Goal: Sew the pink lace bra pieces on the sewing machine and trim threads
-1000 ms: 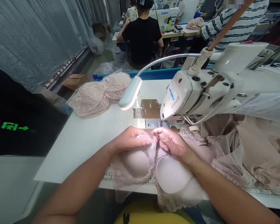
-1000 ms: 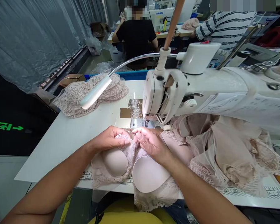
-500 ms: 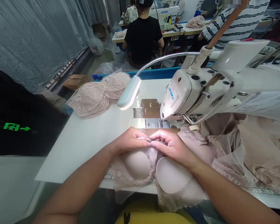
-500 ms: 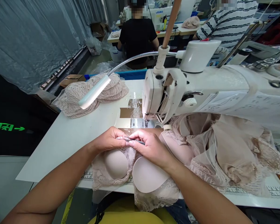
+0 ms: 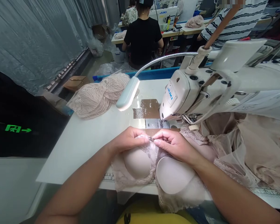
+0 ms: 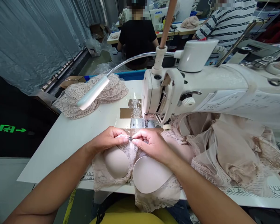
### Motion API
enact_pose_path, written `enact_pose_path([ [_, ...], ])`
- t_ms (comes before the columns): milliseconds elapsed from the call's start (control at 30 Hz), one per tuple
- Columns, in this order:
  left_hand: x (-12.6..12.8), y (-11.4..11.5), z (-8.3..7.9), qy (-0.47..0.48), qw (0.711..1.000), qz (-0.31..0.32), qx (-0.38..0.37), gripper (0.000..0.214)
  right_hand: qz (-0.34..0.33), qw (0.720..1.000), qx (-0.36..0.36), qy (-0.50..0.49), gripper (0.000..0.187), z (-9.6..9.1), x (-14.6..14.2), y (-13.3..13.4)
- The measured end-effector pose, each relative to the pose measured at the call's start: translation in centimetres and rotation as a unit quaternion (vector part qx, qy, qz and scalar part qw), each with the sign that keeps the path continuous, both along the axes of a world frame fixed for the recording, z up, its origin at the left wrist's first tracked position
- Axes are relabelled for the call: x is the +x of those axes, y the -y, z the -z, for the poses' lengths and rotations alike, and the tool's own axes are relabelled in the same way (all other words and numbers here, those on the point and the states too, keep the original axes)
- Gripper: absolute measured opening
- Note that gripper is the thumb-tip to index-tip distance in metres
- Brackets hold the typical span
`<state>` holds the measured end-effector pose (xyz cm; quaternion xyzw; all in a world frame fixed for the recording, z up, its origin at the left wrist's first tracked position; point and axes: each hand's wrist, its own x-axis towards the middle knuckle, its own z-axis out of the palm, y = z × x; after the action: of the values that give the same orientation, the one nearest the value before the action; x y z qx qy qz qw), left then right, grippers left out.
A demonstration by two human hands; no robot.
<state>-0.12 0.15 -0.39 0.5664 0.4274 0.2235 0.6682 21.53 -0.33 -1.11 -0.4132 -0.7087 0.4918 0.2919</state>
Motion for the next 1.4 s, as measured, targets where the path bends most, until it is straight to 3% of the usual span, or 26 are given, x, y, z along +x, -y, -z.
enact_pose_path([
  [533, 0.5, 0.1, -0.7, -0.007, 0.997, 0.067, 0.024, 0.042, -0.007, 1.0, 0.005, 0.02, 0.018, -0.1, -0.6, 0.4],
  [733, 0.8, 0.0, -0.5, -0.009, 0.997, 0.067, 0.041, 0.041, 0.041, 0.987, -0.118, -0.099, 0.035, 0.7, -0.8, 0.0],
  [800, 0.3, -0.2, -0.4, -0.006, 0.995, 0.092, 0.049, 0.034, 0.013, 0.983, -0.16, -0.087, 0.044, 0.6, -1.0, 0.1],
  [867, -0.9, -0.5, -0.4, -0.02, 0.99, 0.133, 0.04, 0.026, -0.005, 0.985, -0.167, -0.035, 0.036, 0.3, -1.0, 0.2],
  [967, -3.2, -1.1, -0.8, -0.075, 0.982, 0.173, 0.009, 0.033, 0.003, 0.99, -0.141, 0.025, 0.025, -0.3, -0.8, 0.3],
  [1133, -4.9, -1.4, -1.8, -0.11, 0.988, 0.089, 0.059, 0.021, -0.105, 0.982, -0.156, 0.015, 0.03, -0.4, -0.8, 0.4],
  [1267, -3.6, -0.9, -2.0, -0.08, 0.992, 0.057, 0.073, 0.019, -0.017, 0.986, -0.166, -0.031, 0.029, -0.3, -1.4, 0.5],
  [1400, -2.0, -0.3, -1.8, -0.087, 0.991, 0.042, 0.089, 0.017, 0.01, 0.991, -0.133, -0.029, 0.023, -0.3, -1.7, 0.6],
])
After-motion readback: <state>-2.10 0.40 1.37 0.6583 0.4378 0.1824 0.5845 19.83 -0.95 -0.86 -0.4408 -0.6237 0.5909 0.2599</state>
